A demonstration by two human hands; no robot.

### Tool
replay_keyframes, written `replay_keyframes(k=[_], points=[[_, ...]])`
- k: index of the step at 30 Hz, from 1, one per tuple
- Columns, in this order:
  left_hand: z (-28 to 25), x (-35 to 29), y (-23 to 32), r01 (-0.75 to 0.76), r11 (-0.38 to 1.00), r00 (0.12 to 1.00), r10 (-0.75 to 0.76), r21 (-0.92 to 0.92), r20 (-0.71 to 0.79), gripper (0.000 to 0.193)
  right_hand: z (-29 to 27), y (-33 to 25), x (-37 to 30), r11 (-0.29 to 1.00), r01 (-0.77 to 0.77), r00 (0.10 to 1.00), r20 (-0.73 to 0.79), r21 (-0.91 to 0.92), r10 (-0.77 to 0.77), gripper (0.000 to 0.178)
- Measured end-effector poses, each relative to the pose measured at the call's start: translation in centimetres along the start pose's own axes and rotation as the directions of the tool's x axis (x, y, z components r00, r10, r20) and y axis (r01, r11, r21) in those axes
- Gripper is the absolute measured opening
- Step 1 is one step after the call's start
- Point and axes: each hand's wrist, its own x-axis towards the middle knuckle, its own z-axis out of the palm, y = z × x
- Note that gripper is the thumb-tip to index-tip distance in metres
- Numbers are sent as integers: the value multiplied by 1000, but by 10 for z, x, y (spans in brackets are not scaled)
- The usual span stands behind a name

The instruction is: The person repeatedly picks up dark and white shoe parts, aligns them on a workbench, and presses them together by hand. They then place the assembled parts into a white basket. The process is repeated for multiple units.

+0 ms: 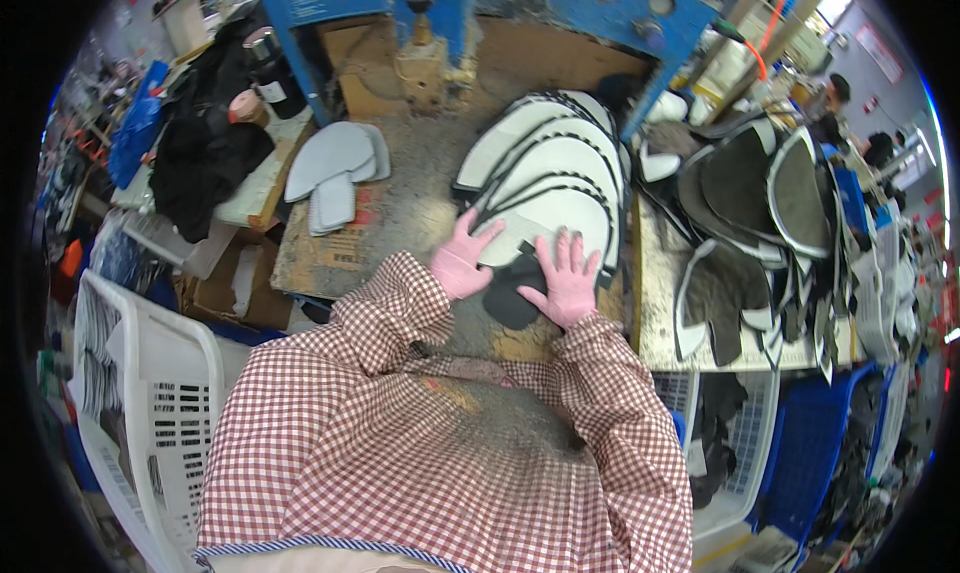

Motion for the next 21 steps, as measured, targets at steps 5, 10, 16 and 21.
replay_keyframes(k=[5,10,16,21], points=[[-34,-25,-1,56,998,991,-54,-9,123,60,-9,7,8,989,121,991,43,87,-125,111],[-64,-95,-20,-23,971,1000,19,238,20,56,-20,-2,4,992,61,995,-80,109,-53,100],[-135,-105,-53,260,922,880,-348,-286,-324,44,-56,-15,12,922,63,946,-317,381,67,54],[-172,-1,-133,589,736,782,-415,333,-465,69,-93,-50,45,781,355,870,-487,513,-76,36]])
